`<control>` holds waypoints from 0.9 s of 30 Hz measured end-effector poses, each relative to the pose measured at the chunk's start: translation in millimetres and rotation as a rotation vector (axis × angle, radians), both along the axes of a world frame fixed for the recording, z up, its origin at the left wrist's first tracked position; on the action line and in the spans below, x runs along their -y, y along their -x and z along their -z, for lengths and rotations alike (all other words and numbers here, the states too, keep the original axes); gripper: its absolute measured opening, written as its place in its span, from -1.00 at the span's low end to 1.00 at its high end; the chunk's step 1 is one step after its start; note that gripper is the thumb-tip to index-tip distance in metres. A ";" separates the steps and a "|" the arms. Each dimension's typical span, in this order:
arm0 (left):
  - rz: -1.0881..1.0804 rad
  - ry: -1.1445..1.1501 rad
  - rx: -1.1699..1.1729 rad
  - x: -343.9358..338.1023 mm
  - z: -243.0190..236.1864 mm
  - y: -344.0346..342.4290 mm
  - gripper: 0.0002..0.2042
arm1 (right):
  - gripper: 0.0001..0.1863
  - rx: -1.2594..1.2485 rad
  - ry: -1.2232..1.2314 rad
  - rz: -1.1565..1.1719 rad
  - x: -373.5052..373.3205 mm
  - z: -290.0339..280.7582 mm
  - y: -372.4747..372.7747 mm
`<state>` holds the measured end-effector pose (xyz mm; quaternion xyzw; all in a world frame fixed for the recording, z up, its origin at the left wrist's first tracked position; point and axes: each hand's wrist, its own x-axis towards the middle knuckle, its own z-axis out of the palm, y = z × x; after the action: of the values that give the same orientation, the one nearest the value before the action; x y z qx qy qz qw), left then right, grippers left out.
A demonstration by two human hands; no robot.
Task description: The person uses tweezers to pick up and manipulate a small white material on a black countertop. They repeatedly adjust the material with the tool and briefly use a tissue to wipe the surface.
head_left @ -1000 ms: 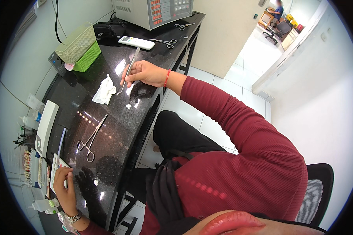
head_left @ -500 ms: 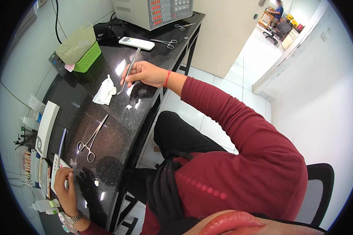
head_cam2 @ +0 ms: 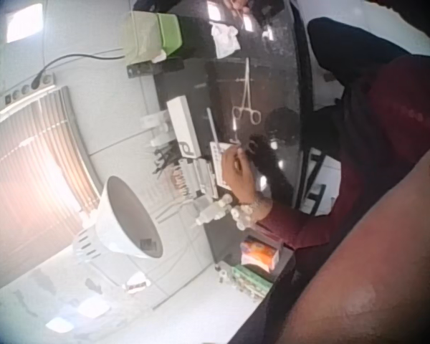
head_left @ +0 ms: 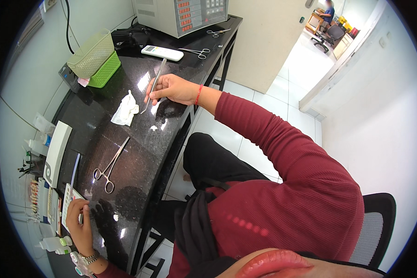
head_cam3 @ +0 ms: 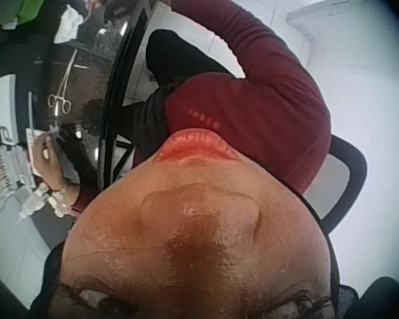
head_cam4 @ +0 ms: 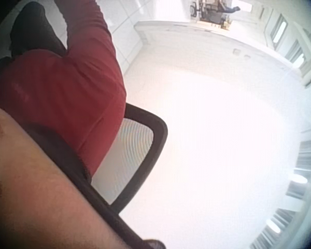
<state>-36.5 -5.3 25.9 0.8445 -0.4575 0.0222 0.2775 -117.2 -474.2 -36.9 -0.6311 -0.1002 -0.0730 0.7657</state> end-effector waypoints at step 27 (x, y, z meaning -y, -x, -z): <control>-0.033 -0.005 -0.036 0.4 -2.3 3.0 -0.90 | -0.86 -0.009 -0.005 -0.006 0.3 0.7 -0.7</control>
<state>-39.5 -5.7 28.3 0.8529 -0.4383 0.0105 0.2834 -116.4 -474.4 -37.6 -0.6294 -0.0986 -0.0680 0.7678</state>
